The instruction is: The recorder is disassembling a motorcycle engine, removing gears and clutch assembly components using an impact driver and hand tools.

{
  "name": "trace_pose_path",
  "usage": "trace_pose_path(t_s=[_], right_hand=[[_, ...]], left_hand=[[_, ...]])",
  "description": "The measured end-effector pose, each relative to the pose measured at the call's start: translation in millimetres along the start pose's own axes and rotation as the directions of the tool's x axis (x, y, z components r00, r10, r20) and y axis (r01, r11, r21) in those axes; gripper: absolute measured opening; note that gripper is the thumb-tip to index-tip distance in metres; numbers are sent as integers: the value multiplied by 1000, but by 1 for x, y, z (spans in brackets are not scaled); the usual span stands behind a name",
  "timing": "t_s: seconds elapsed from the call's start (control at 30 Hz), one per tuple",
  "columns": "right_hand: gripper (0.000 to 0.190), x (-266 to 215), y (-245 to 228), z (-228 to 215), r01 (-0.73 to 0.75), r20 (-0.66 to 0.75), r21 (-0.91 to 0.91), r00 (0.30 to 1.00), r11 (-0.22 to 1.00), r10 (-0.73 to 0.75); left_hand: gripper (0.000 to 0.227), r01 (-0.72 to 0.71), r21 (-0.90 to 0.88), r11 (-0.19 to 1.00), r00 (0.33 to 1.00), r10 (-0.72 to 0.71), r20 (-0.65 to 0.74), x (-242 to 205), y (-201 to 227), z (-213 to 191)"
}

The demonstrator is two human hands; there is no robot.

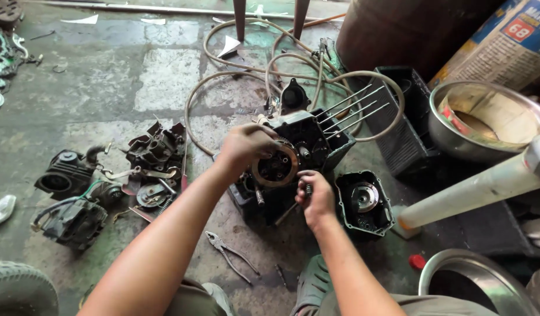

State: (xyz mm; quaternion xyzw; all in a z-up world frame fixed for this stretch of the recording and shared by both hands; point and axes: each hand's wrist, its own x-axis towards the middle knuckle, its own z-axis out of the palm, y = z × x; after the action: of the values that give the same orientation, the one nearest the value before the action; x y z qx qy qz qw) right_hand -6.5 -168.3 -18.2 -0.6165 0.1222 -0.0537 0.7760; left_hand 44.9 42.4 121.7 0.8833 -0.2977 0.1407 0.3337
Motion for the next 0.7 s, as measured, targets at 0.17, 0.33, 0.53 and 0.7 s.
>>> trace_pose_path(t_s=[0.17, 0.33, 0.53, 0.7], right_hand=[[46, -38, -56, 41, 223, 79, -738, 966, 637, -247], [32, -30, -34, 37, 386, 161, -807, 872, 446, -463], [20, -10, 41, -18, 186, -198, -59, 961, 981, -194], [27, -27, 62, -20, -357, -96, 656, 835, 665, 542]], left_hand=[[18, 500, -866, -1, 694, -598, 402, -7, -33, 24], [22, 525, -545, 654, 836, -518, 182, -19, 13, -1], [22, -51, 411, 910, 965, -60, 254, -29, -5, 36], [10, -158, 496, 854, 930, -40, 365, -26, -1, 44]])
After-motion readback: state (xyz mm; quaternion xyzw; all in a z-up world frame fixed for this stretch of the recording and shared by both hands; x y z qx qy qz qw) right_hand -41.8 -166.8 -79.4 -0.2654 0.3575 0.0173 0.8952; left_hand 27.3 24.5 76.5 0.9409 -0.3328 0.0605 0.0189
